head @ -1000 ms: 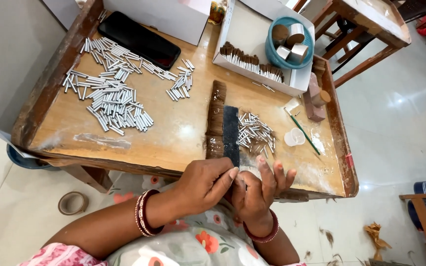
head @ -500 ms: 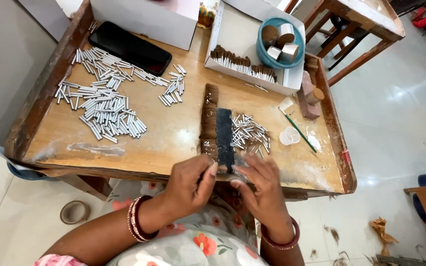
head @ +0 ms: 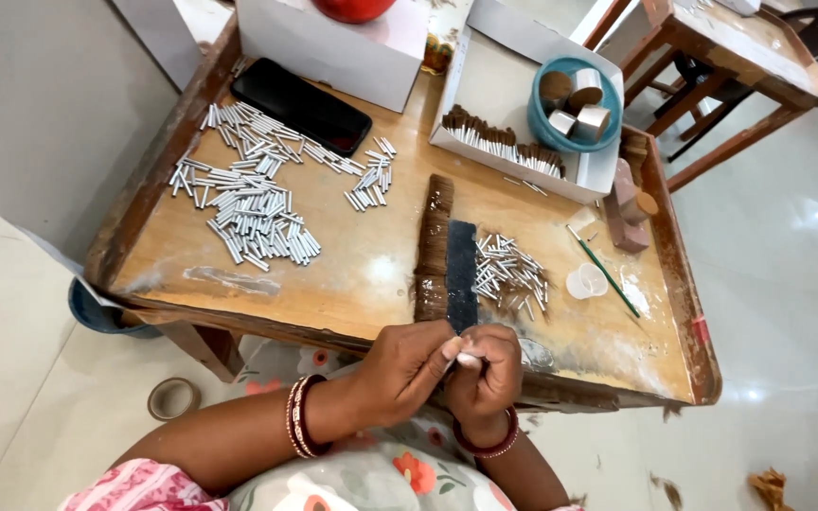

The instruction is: Assembling small silver tubes on a workbench using a metal scraper and a brush to apply adhesive.

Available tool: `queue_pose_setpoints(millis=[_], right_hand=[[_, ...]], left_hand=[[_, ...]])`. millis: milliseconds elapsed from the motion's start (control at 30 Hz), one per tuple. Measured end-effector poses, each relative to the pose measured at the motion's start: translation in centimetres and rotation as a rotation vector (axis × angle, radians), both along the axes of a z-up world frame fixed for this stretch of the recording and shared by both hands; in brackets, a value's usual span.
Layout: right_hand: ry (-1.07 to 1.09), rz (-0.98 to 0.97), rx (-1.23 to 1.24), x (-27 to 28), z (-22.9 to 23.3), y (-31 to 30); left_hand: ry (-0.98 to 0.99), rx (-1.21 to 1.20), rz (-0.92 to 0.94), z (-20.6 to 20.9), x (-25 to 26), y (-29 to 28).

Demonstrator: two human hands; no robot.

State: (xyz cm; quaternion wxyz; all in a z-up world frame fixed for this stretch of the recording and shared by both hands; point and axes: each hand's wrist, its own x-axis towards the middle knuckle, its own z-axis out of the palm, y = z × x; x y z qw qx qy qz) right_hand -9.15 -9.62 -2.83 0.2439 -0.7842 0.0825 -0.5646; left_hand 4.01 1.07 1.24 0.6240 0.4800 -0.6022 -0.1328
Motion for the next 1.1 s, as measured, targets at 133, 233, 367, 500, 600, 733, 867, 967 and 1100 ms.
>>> queue_pose_setpoints(millis=[133,233,367,500,600,733,867,967,1100], right_hand=[[-0.047,0.001,0.032,-0.5,-0.5,-1.4],[-0.064,-0.048,0.078,-1.7,-0.3,-2.2],[-0.075,-0.096,0.099,-2.2,0.3,-2.4],[-0.062,-0.113,0.097,-2.5,0.6,-2.0],[-0.036,-0.13,0.07,-3.1,0.7,-1.5],[-0.06,-0.122,0.039,-4.0,1.0,-1.2],[-0.075,-0.121,0.052,-4.3,1.2,-1.3],[-0.046,-0.155,0.029,-4.4,1.5,-1.2],[-0.04,-0.166,0.028,-4.1,1.3,-1.8]], left_hand=[[-0.45,0.192,0.326,0.1,7.6,-2.3],[-0.738,0.767,0.729,0.2,16.4,-3.5],[-0.865,0.764,0.908,0.0,22.3,-3.3],[-0.891,0.735,0.924,-0.5,23.7,-4.2],[-0.94,0.719,0.972,-1.7,24.3,-4.8],[-0.897,0.658,0.965,-0.8,23.1,-4.2],[-0.89,0.67,1.086,-2.0,24.0,-5.6],[-0.926,0.719,1.077,-1.3,22.7,-5.7],[-1.006,0.749,1.037,-1.0,22.0,-6.0]])
